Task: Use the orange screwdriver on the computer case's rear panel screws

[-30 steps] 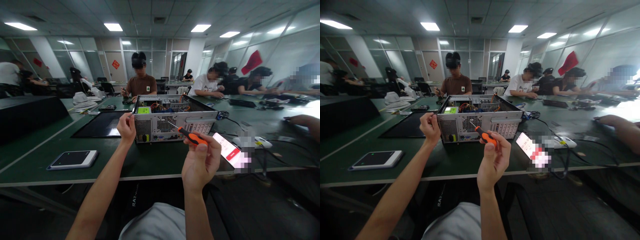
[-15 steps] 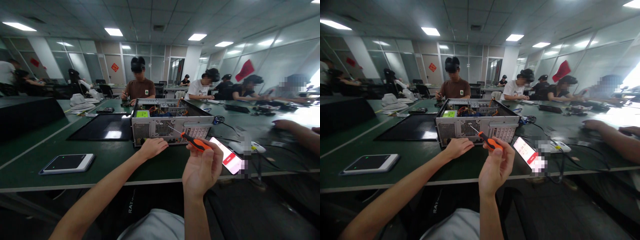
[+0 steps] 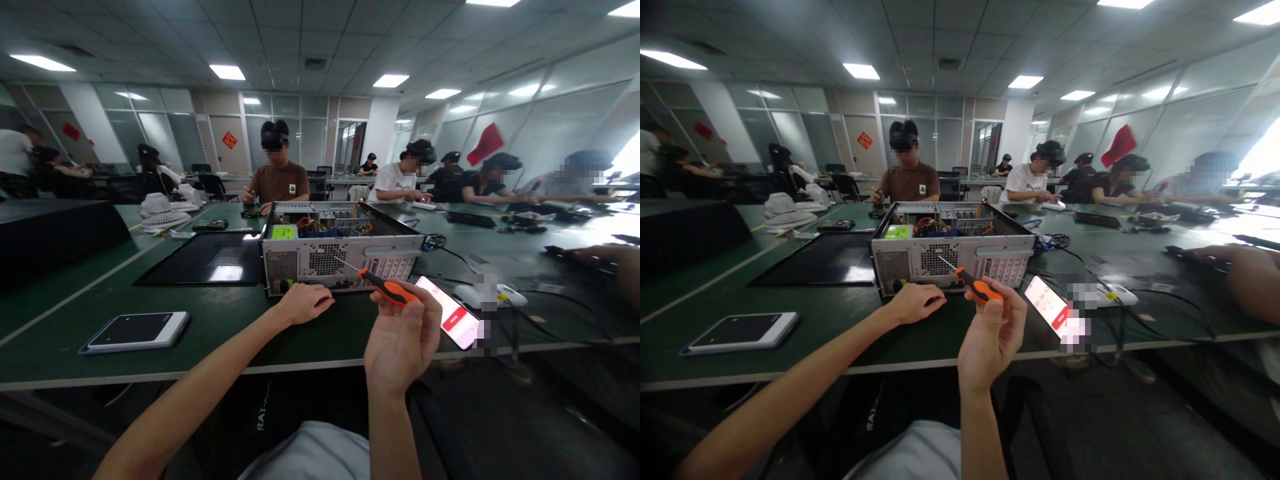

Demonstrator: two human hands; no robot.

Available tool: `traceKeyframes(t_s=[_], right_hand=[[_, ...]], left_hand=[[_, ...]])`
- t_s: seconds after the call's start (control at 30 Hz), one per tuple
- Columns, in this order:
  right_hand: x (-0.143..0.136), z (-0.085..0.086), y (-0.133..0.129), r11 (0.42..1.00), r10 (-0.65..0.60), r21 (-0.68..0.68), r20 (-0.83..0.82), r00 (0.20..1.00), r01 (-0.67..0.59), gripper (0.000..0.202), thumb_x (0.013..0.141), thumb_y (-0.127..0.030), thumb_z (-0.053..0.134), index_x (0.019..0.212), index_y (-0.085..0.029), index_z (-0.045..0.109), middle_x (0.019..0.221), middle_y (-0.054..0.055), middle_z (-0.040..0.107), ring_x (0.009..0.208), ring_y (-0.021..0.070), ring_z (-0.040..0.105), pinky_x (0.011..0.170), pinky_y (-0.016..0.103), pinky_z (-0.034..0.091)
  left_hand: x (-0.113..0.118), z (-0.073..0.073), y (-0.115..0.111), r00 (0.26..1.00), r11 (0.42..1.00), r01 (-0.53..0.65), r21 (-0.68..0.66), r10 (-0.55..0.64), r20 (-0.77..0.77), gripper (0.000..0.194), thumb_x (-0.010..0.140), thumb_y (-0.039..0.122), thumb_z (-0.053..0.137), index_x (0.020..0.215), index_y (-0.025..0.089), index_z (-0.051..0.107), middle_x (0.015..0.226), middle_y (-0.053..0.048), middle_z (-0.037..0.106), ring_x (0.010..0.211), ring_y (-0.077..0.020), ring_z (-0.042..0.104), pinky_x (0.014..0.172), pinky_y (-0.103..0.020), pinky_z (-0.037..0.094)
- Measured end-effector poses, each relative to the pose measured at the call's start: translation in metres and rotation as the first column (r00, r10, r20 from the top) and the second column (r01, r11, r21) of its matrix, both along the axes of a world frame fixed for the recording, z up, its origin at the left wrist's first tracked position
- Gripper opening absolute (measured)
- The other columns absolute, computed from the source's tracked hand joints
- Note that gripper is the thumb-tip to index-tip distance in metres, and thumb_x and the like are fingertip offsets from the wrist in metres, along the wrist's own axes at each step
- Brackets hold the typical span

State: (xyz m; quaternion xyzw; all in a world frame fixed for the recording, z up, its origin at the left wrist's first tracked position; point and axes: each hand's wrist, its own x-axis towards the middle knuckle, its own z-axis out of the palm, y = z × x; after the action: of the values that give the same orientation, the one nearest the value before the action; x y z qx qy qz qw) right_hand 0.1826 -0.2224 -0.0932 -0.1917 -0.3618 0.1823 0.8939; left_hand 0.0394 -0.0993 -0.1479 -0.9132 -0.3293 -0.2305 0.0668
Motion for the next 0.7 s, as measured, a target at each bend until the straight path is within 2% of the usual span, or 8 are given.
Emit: traceKeyframes(t_s=[0.1,0.2,0.27,0.33,0.43,0.5,0.7], right_hand=[[0.005,-0.003,0.000,0.999,0.035,-0.024,0.054,0.998,-0.033,0.015,0.090,-0.031,0.071,0.101,-0.020,0.070,0.100,0.003,0.069,0.084,0.0146,0.070,0.075,0.030,0.059],[0.004,-0.008,0.001,0.979,0.190,-0.120,0.229,0.955,-0.166,0.018,0.088,-0.029,0.074,0.102,-0.021,0.067,0.106,0.004,0.066,0.089,0.0150,0.070,0.079,0.031,0.060],[-0.003,-0.013,0.002,0.948,0.310,-0.191,0.384,0.870,-0.254,0.021,0.085,-0.028,0.078,0.102,-0.022,0.066,0.109,0.004,0.064,0.093,0.0149,0.069,0.083,0.030,0.059],[-0.016,-0.020,0.003,0.930,0.364,-0.255,0.523,0.771,-0.267,0.025,0.081,-0.027,0.082,0.098,-0.021,0.066,0.107,0.004,0.062,0.095,0.0149,0.067,0.084,0.029,0.058],[-0.038,-0.032,0.007,0.882,0.471,-0.358,0.664,0.581,-0.306,0.028,0.075,-0.027,0.087,0.094,-0.021,0.067,0.105,0.003,0.062,0.092,0.0151,0.065,0.081,0.028,0.058],[-0.050,-0.040,0.009,0.845,0.534,-0.431,0.701,0.472,-0.316,0.027,0.074,-0.026,0.088,0.090,-0.021,0.067,0.103,0.003,0.061,0.093,0.0158,0.064,0.082,0.028,0.057],[-0.062,-0.056,0.016,0.791,0.609,-0.547,0.748,0.264,-0.274,0.028,0.070,-0.015,0.087,0.089,-0.021,0.067,0.105,0.002,0.059,0.091,0.0152,0.061,0.085,0.029,0.053]], left_hand=[[-0.020,0.007,0.002,0.993,0.985,-0.052,0.165,0.034,0.110,0.031,0.103,0.038,0.052,0.087,0.020,0.071,0.081,-0.002,0.075,0.067,-0.0143,0.068,0.054,-0.024,0.038],[-0.049,0.018,0.003,0.979,0.923,-0.086,0.374,0.009,0.203,0.040,0.101,0.046,0.055,0.074,0.018,0.065,0.065,-0.001,0.068,0.054,-0.0117,0.062,0.050,-0.023,0.036],[-0.067,0.025,0.002,0.968,0.884,-0.127,0.449,0.012,0.251,0.039,0.098,0.051,0.060,0.076,0.019,0.064,0.063,0.000,0.066,0.053,-0.0107,0.061,0.050,-0.022,0.038],[-0.084,0.028,0.000,0.962,0.859,-0.156,0.488,0.019,0.274,0.037,0.095,0.053,0.063,0.079,0.019,0.066,0.067,-0.001,0.069,0.056,-0.0119,0.064,0.053,-0.023,0.042],[-0.104,0.023,-0.006,0.970,0.844,-0.148,0.516,0.021,0.243,0.032,0.095,0.049,0.065,0.083,0.019,0.068,0.076,-0.005,0.075,0.066,-0.0152,0.070,0.056,-0.024,0.048],[-0.115,0.016,-0.011,0.981,0.841,-0.131,0.526,0.035,0.188,0.030,0.095,0.046,0.066,0.082,0.019,0.069,0.076,-0.004,0.075,0.065,-0.0149,0.070,0.053,-0.024,0.047],[-0.135,-0.004,-0.020,0.997,0.845,0.076,0.529,-0.070,-0.031,0.031,0.103,0.032,0.056,0.076,0.020,0.066,0.069,0.000,0.071,0.055,-0.0105,0.062,0.052,-0.022,0.043]])
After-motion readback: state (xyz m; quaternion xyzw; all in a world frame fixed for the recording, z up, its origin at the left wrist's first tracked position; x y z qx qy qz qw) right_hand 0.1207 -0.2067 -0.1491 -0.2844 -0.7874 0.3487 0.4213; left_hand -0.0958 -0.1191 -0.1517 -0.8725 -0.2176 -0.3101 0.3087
